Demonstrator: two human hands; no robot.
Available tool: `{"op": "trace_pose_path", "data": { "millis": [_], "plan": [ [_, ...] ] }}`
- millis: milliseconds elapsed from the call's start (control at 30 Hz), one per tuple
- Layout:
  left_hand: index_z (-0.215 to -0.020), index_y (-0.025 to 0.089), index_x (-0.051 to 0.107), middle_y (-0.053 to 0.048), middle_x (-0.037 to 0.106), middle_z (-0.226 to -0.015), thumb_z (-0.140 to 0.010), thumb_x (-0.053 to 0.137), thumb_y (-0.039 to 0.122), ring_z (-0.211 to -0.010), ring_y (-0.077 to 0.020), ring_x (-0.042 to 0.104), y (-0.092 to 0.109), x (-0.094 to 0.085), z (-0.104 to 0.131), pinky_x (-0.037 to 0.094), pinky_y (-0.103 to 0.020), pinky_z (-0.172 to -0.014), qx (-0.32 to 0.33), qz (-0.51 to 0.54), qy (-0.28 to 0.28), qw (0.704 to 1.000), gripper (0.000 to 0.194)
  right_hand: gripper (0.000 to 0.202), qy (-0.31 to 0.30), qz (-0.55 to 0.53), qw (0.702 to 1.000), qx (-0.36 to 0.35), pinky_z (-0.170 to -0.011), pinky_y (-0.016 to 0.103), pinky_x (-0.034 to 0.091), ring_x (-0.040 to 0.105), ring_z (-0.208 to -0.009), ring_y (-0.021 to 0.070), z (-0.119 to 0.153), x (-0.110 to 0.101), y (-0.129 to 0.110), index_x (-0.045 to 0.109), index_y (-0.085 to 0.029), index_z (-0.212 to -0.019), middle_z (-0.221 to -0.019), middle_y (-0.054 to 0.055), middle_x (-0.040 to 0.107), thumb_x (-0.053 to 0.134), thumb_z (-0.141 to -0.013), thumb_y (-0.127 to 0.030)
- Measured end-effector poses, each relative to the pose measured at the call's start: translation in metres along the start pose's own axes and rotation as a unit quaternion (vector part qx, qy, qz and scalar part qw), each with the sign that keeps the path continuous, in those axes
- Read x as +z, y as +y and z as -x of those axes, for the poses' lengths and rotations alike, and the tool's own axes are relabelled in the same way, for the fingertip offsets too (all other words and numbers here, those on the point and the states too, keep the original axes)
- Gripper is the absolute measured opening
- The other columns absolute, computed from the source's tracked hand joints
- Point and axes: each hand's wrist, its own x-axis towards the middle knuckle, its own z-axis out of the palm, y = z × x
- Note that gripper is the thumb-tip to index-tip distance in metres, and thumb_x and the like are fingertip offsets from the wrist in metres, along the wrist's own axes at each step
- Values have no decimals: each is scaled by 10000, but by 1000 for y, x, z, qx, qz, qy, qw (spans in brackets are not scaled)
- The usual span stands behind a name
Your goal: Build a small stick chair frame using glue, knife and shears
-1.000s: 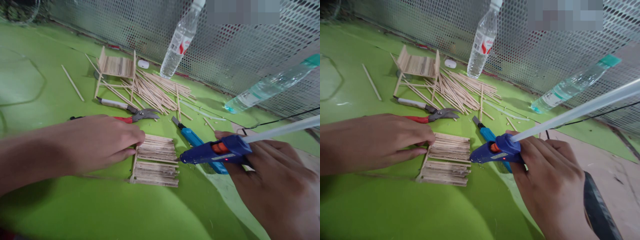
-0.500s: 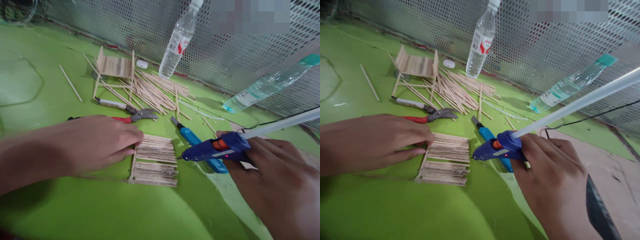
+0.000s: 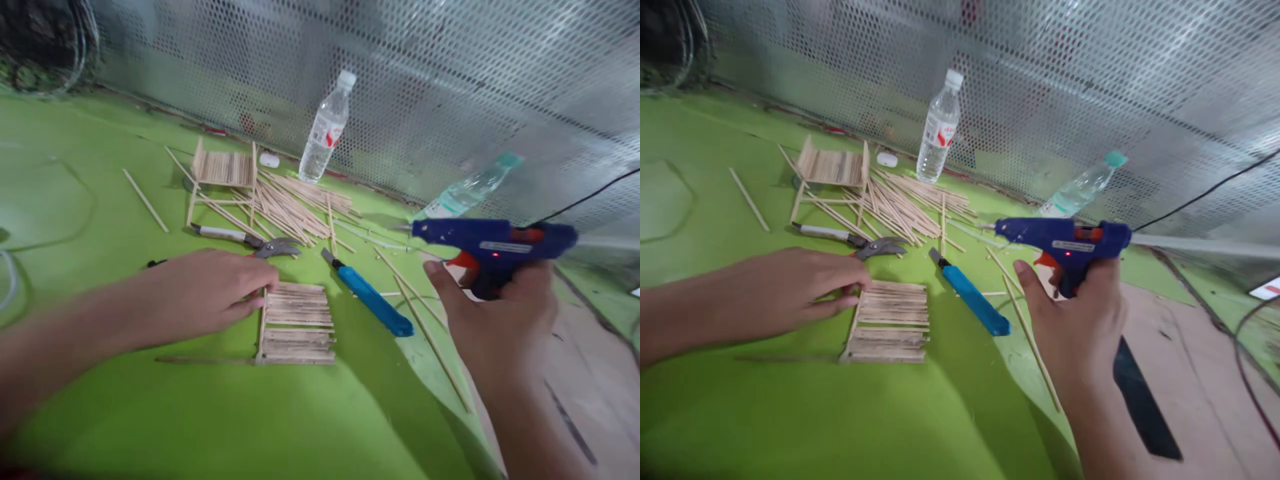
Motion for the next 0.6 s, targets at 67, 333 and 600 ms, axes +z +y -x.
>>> {"op": "trace_pose_path", "data": {
  "millis": [67, 333, 600],
  "plan": [
    [-1192, 243, 697, -69, 752, -1059, -1052, 431, 336, -913, -244, 713, 0, 3, -2, 567, -395, -798, -20, 8, -9, 1000, 315, 549, -48, 98, 994, 18, -708, 402, 493, 683, -884, 293, -23, 4, -1, 490, -134, -1294, -1046, 137, 680, 639, -920, -508],
    [-1160, 200, 767, -138, 781, -982, -981, 472, 236, -759, -264, 740, -6, 9, -8, 622, -450, -701, -36, 76, 3, 996, 346, 373, -102, 203, 974, 10, -988, 501, 534, 647, -1151, 271, -98, 73, 3, 614, -165, -1312, -1293, 116, 654, 618, -1014, -390],
    [-907, 173, 720, -120, 741, -834, -929, 510, 132, -762, -257, 721, -4, 5, -11, 603, -430, -715, -46, 95, 23, 994, 215, 413, -137, 213, 967, -24, -984, 514, 571, 656, -1184, 275, -82, 116, 19, 620, -194, -1356, -1380, 113, 634, 673, -994, -386]
  ]
}}
